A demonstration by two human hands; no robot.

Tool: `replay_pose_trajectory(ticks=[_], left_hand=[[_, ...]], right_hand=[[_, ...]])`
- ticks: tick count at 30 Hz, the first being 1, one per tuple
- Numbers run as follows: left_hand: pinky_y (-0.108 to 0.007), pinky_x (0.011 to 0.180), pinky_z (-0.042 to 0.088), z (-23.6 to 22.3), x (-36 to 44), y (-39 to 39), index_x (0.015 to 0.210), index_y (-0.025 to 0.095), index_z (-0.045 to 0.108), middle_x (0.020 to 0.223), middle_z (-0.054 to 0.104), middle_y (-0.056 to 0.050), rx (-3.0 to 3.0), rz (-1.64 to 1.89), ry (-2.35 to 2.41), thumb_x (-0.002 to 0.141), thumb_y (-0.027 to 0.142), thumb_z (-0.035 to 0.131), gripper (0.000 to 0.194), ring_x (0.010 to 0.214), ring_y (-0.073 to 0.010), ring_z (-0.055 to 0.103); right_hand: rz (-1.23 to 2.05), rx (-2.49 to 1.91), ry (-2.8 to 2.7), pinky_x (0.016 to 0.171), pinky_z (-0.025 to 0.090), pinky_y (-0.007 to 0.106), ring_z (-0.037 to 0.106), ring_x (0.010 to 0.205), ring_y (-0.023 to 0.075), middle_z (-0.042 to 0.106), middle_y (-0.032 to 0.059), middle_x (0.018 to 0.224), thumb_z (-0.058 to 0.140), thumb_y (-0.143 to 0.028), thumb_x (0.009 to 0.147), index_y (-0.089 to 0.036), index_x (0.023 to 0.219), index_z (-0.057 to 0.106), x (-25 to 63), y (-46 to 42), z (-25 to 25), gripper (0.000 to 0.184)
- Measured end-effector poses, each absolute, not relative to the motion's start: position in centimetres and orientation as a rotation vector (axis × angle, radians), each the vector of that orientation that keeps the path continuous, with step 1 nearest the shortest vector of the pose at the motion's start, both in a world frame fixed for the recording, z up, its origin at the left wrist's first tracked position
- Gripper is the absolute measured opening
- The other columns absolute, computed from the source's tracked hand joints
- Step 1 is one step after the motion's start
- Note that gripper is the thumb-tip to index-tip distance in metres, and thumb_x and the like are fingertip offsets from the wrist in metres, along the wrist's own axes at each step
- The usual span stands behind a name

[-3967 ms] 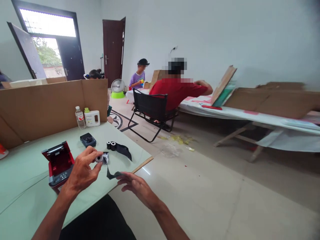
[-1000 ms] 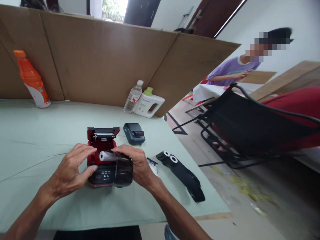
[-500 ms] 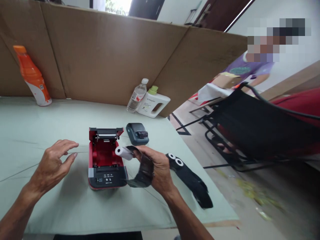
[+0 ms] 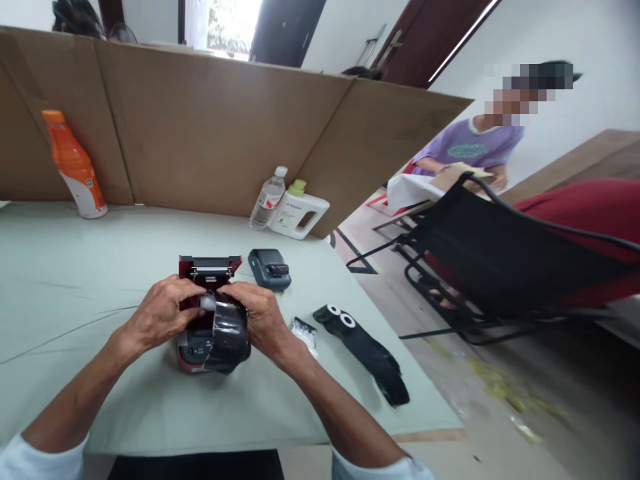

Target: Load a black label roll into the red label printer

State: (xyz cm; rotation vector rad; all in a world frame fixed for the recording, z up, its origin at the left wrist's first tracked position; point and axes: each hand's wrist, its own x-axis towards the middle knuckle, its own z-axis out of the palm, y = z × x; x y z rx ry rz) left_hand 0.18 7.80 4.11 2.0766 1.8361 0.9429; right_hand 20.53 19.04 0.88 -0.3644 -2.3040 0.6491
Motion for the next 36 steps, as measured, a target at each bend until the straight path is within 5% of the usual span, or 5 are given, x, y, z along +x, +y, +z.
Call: replay_pose_trajectory(ticks=[14,25,36], left_hand=[[-0.028,0.067,0.049,4.9,0.5,8.3,0.087,0.024,0.081,0.081,0.077,-0.002,2.016,0.74,1.997,0.074,0.01,0.065,0.025,0.073,-0.0192,0.068],[-0.03,0.071,0.045,5.0,1.6,8.8,0.088,0.025,0.08,0.087,0.077,-0.006,1.882,0.349,2.282,0.079,0.013,0.061,0.025,0.085,-0.0237,0.068],[-0.033,0.077,0.05,4.1,1.4,9.0,0.093,0.027,0.081,0.09,0.076,-0.007,1.911,0.273,2.358,0.075,0.012,0.061,0.031,0.094,-0.0281,0.069]], right_hand=[[0.473,-0.45,-2.558,0.07,0.042,0.027,0.067,0.081,0.0194,0.076,0.0039,0.089,0.064,-0.011,0.092,-0.023,0.099,0.075,18.8,18.9,1.1,0.018],[0.472,-0.273,-2.426,0.09,0.055,0.034,0.067,0.104,0.0219,0.075,0.0084,0.114,0.058,-0.007,0.096,-0.023,0.116,0.073,21.1,16.7,2.3,0.03],[0.384,-0.226,-2.335,0.084,0.058,0.036,0.067,0.101,0.0233,0.072,0.0118,0.111,0.055,-0.01,0.098,-0.02,0.115,0.072,21.6,13.9,0.5,0.025]])
